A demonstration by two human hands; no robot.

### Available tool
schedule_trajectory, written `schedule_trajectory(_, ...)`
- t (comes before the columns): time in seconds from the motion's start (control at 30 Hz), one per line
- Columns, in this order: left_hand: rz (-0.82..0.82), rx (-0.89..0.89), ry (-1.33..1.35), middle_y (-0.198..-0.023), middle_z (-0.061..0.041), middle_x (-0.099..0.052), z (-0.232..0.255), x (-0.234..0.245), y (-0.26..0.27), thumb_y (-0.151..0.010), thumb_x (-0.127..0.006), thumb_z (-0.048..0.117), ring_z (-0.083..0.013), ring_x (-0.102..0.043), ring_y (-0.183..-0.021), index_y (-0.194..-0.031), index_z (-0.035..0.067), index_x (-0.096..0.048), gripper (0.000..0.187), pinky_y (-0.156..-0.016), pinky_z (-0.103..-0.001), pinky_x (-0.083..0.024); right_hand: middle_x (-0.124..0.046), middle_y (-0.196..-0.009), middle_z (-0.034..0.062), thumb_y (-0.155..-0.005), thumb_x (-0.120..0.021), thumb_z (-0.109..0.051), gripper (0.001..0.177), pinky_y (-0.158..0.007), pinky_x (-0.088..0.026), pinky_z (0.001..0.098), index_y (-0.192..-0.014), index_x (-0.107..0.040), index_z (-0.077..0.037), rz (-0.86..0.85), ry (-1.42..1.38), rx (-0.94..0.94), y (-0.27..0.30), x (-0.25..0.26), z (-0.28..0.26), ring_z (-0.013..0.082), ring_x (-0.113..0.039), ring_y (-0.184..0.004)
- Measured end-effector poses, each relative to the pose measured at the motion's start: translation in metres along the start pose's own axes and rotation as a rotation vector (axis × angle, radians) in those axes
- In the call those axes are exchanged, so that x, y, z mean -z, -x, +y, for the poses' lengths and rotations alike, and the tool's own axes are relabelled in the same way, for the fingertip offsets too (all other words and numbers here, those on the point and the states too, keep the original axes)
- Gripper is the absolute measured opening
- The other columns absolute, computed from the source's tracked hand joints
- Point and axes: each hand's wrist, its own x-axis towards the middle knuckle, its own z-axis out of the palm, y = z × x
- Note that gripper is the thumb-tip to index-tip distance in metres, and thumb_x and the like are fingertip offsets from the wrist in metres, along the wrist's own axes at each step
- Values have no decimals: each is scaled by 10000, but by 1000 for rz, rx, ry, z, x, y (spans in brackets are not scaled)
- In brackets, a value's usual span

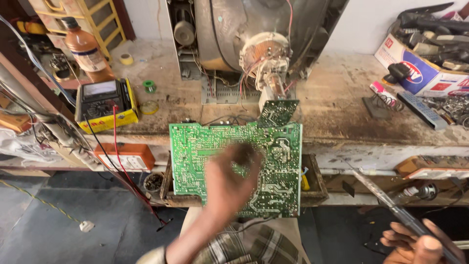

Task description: The person uses a soldering iron to apply solder to specific points on a green circuit board. They then use a multimeter with red and black probes to test electrical continuity or voltage at various locations on the board. The person handles the board and tools with both hands throughout the process.

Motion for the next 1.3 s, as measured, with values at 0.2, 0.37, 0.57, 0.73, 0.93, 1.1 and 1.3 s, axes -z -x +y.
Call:
schedule_trajectory(0.2, -48, -87, 88, -1018, -126, -763, -37, 26, -143, -969, -760, 202, -202, -735, -918, -1137, -17, -656, 295, -790, -328, -579, -544, -1395, 403, -1154, -310, -361, 590, -1022, -349, 795, -1594, -299, 34, -235, -200, -80, -32, 46, 10, 603, -518, -1244)
schedule_trajectory(0.37, -347, 126, 280, -1019, -126, -802, -69, 12, -168, -898, -732, 141, -177, -783, -845, -1211, -22, -689, 356, -773, -291, -638, -526, -1428, 344, -1076, -215, -604, 818, -1172, -307, 714, -1537, -414, 41, 230, 29, -965, -85, 44, -9, 524, -500, -1346)
schedule_trajectory(0.57, -226, -35, 240, -948, -130, -813, -73, 20, -208, -906, -717, 123, -156, -777, -771, -1129, 22, -771, 250, -715, -292, -647, -529, -1441, 412, -1110, -399, -373, 580, -1001, -426, 744, -1612, -346, -89, -324, -91, -58, -44, 45, 17, 574, -575, -1253)
schedule_trajectory(0.73, -143, -458, -131, -918, -126, -798, -33, 16, -264, -910, -722, 102, -217, -777, -770, -997, 53, -805, 130, -748, -363, -614, -586, -1309, 359, -1083, -438, -356, 575, -826, -610, 613, -1587, -363, -89, -57, 190, 287, -29, -8, 15, 439, -687, -1081)
schedule_trajectory(0.93, -164, -609, -618, -849, -194, -743, 3, -22, -293, -814, -738, 79, -383, -715, -832, -805, 40, -801, 75, -776, -485, -548, -616, -1173, 367, -1096, -516, -305, 532, -813, -617, 541, -1535, -446, -13, 243, 374, 359, -1, -122, -24, 412, -690, -982)
schedule_trajectory(1.1, -533, -678, -108, -1030, -112, -794, 19, -54, -297, -910, -735, 219, -246, -789, -939, -1034, 77, -792, 198, -884, -379, -617, -629, -1182, 353, -1094, -500, -310, 551, -814, -637, 527, -1537, -408, 3, 142, 420, 361, 4, -105, -24, 392, -714, -993)
schedule_trajectory(1.3, -565, -1011, -56, -1221, -234, -680, 17, -49, -290, -933, -870, 411, -389, -669, -1073, -1239, -11, -680, 556, -859, -575, -523, -613, -1212, 427, -1074, -281, -504, 737, -981, -453, 670, -1426, -455, 120, 22, 40, -461, -66, 16, -7, 575, -665, -1080)
